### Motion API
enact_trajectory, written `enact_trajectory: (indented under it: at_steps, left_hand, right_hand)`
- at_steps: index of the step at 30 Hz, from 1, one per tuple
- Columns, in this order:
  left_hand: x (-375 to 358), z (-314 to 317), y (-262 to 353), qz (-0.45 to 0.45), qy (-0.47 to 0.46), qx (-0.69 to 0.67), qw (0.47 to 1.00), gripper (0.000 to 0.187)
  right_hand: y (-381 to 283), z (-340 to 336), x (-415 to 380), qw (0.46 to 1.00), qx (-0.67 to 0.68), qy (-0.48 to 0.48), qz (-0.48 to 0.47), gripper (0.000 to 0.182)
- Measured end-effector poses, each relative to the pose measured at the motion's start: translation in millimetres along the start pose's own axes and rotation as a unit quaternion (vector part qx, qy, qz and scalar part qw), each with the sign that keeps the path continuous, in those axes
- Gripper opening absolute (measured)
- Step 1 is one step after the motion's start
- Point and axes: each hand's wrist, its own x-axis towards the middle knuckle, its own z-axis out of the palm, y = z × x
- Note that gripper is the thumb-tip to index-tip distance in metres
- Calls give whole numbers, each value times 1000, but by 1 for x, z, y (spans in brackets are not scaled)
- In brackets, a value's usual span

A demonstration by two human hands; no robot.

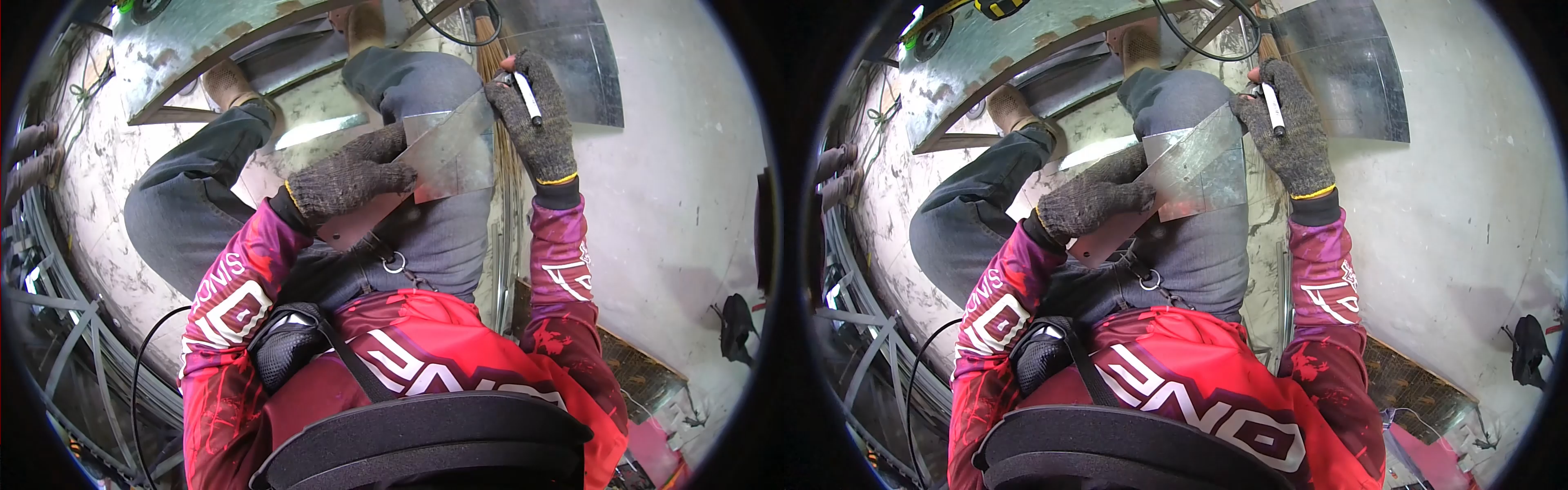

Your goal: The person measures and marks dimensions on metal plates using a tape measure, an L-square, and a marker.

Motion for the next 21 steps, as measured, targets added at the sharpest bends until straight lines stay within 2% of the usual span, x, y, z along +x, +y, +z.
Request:
enact_trajectory:
  at_steps: [5,7,8,10,11,12,13,14,16,17,19,20,21]
  left_hand:
    - [3,-2,-9,18,-14,-74,997,57]
    - [4,-5,-17,137,-12,96,986,45]
    - [4,-7,-18,137,-12,96,986,45]
    - [3,-9,-12,210,9,284,935,28]
    - [2,-6,-5,210,9,284,935,28]
    - [1,-2,2,75,6,82,994,24]
    - [1,1,10,-64,1,-126,990,20]
    - [1,1,4,-64,1,-126,990,20]
    - [-1,0,-5,123,-1,95,988,19]
    - [-1,0,-2,123,-1,95,988,19]
    - [-1,1,7,-11,-17,-39,999,20]
    - [-1,3,6,-11,-17,-39,999,20]
    - [-1,5,5,70,4,28,997,20]
  right_hand:
    - [-1,0,0,1000,-13,4,-16,36]
    - [-1,0,1,1000,-22,4,-19,36]
    - [-1,-1,1,1000,-22,4,-22,35]
    - [-2,-1,1,999,-23,3,-25,35]
    - [-4,-1,1,1000,-21,1,-16,34]
    - [-4,0,1,1000,-18,0,-7,34]
    - [-4,-1,1,1000,-18,0,-7,34]
    - [-3,-1,1,1000,-26,-2,-15,33]
    - [-2,-1,1,999,-33,-4,-23,33]
    - [-2,-1,1,999,-33,-4,-29,32]
    - [-2,-1,1,999,-33,-3,-34,32]
    - [-3,-1,1,999,-27,-2,-21,34]
    - [-3,-1,1,1000,-22,-2,-7,35]
